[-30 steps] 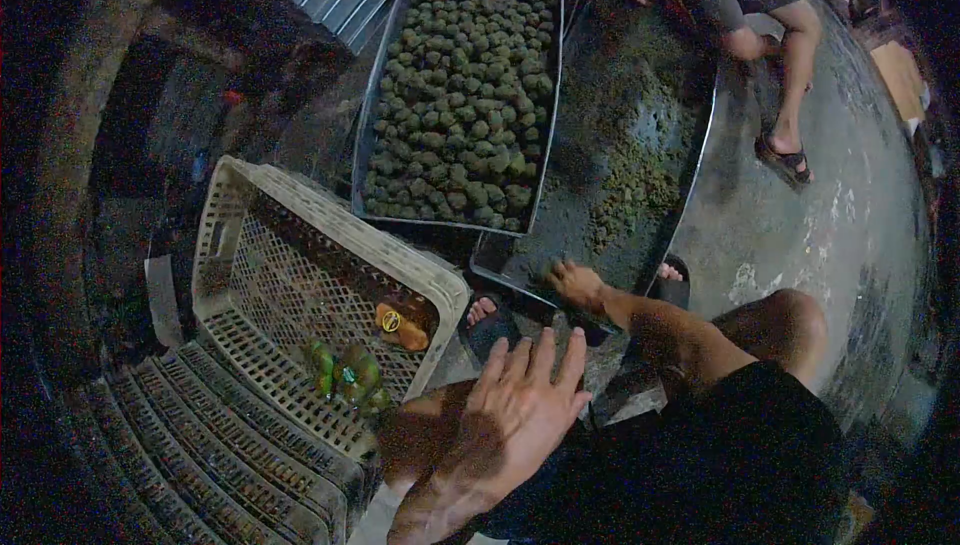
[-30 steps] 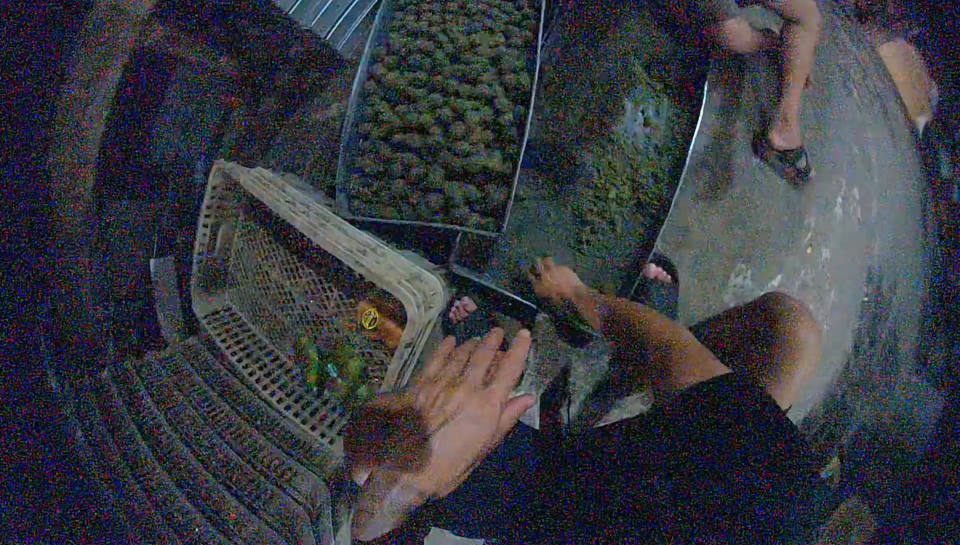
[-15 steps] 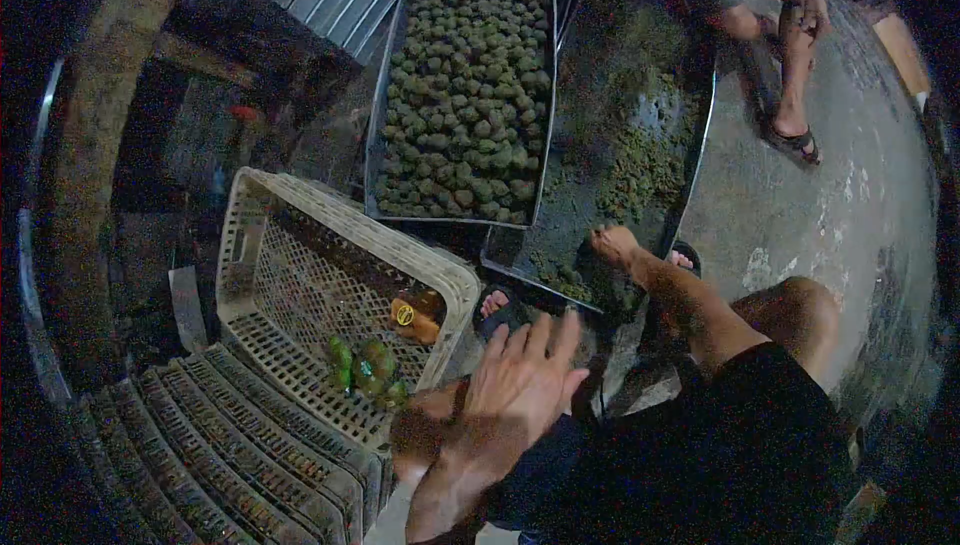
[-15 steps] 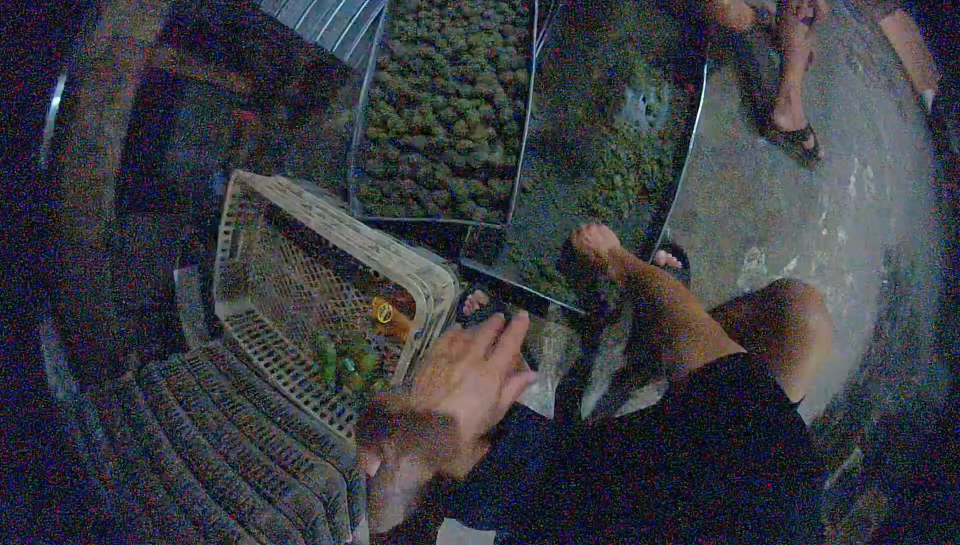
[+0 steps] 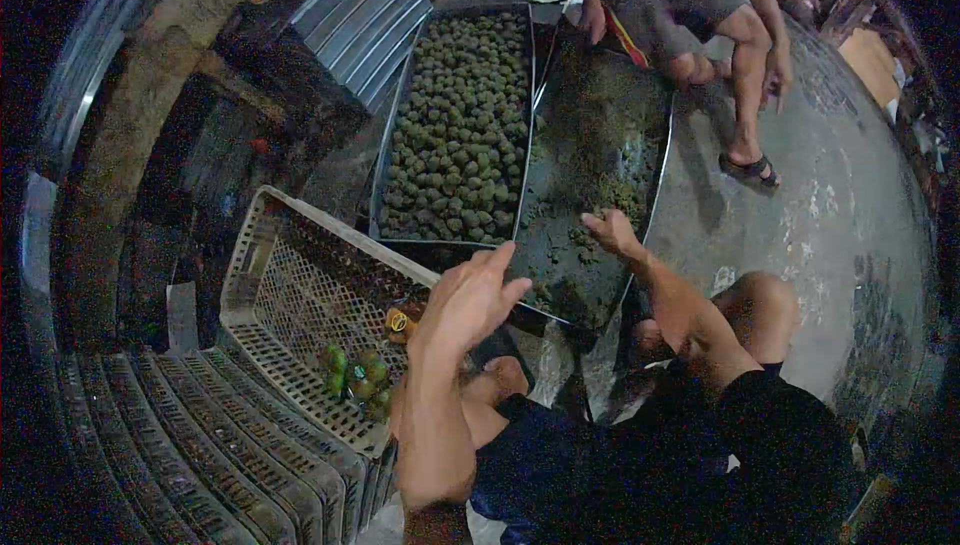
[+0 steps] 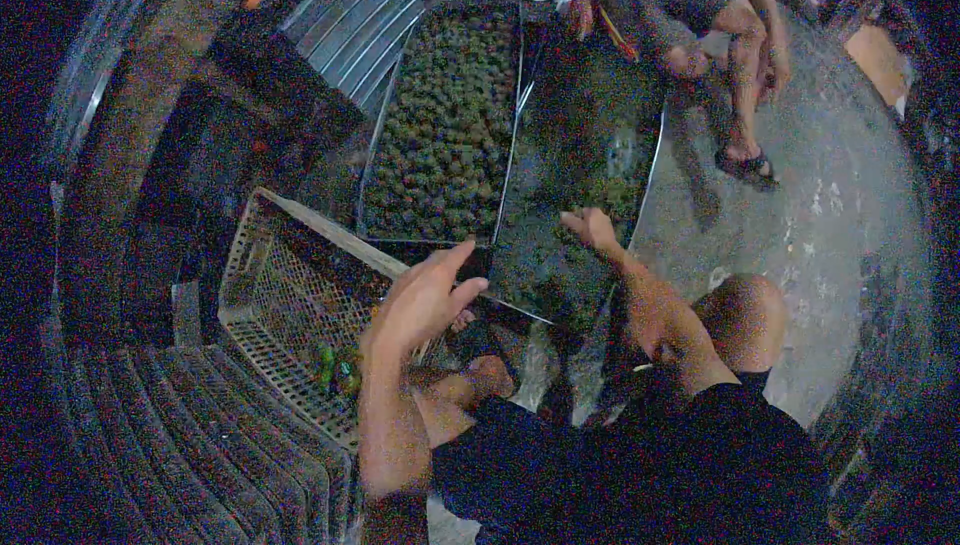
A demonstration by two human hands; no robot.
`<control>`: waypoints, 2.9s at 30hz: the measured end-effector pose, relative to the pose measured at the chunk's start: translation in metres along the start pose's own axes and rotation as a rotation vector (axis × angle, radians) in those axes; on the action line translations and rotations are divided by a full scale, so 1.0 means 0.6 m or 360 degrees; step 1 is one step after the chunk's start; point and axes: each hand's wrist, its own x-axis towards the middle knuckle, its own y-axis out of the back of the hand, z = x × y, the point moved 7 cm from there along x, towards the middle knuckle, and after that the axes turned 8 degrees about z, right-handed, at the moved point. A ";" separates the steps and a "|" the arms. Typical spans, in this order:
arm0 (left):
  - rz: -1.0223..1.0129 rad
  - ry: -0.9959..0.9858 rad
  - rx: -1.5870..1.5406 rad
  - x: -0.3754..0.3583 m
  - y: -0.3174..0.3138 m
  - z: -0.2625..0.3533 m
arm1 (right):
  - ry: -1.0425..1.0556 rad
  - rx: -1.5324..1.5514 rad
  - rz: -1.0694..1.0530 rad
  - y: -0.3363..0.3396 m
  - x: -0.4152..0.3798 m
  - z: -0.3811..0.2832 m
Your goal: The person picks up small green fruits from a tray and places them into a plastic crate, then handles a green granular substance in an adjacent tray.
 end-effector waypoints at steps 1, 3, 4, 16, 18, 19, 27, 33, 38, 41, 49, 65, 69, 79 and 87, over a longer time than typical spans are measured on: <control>0.0025 0.0054 -0.0021 0.000 -0.002 -0.006 | 0.0056 -0.0355 0.0116 0.016 -0.024 -0.052; 0.0048 0.0066 -0.0030 -0.002 0.006 -0.010 | 0.0183 -0.0808 0.0184 0.027 -0.036 -0.085; 0.0049 0.0084 -0.0039 -0.004 0.008 -0.014 | 0.0198 -0.0816 0.0198 0.036 -0.030 -0.081; 0.0203 -0.0033 -0.0017 0.002 0.005 -0.036 | 0.0964 -0.1313 -0.0022 0.142 -0.088 -0.330; 0.0199 -0.0089 -0.0033 0.004 0.001 -0.028 | 0.1037 -0.1675 0.0073 0.149 -0.094 -0.356; 0.0194 -0.0086 -0.0026 0.004 -0.001 -0.025 | 0.1087 -0.1617 0.0145 0.154 -0.093 -0.357; 0.0051 0.0062 0.0014 0.008 -0.014 -0.029 | 0.0888 -0.1302 0.0126 0.160 -0.034 -0.266; 0.0016 0.0130 0.0027 0.023 -0.017 -0.024 | 0.1038 -0.1318 0.0328 0.185 -0.047 -0.293; 0.0064 -0.0026 0.0086 0.039 -0.024 -0.009 | 0.0850 -0.0831 0.0177 0.167 0.003 -0.249; 0.0028 -0.0021 0.0114 0.047 -0.026 0.000 | 0.0913 -0.1408 0.0010 0.139 -0.022 -0.257; 0.0041 -0.0088 0.0115 0.050 -0.031 0.002 | 0.0908 -0.1369 0.0187 0.156 -0.054 -0.314; 0.0015 0.0021 0.0097 0.035 -0.025 -0.006 | 0.0696 -0.1019 0.0306 0.164 -0.064 -0.345; 0.0042 0.0025 0.0079 0.036 -0.021 -0.006 | 0.0821 -0.1044 0.0639 0.172 -0.026 -0.337; 0.0079 0.0018 0.0024 0.027 -0.004 -0.010 | 0.0027 0.1263 -0.0056 0.174 -0.072 -0.366; 0.0226 -0.0024 0.0046 -0.002 0.011 -0.035 | 0.0207 0.0589 0.0316 0.126 -0.096 -0.321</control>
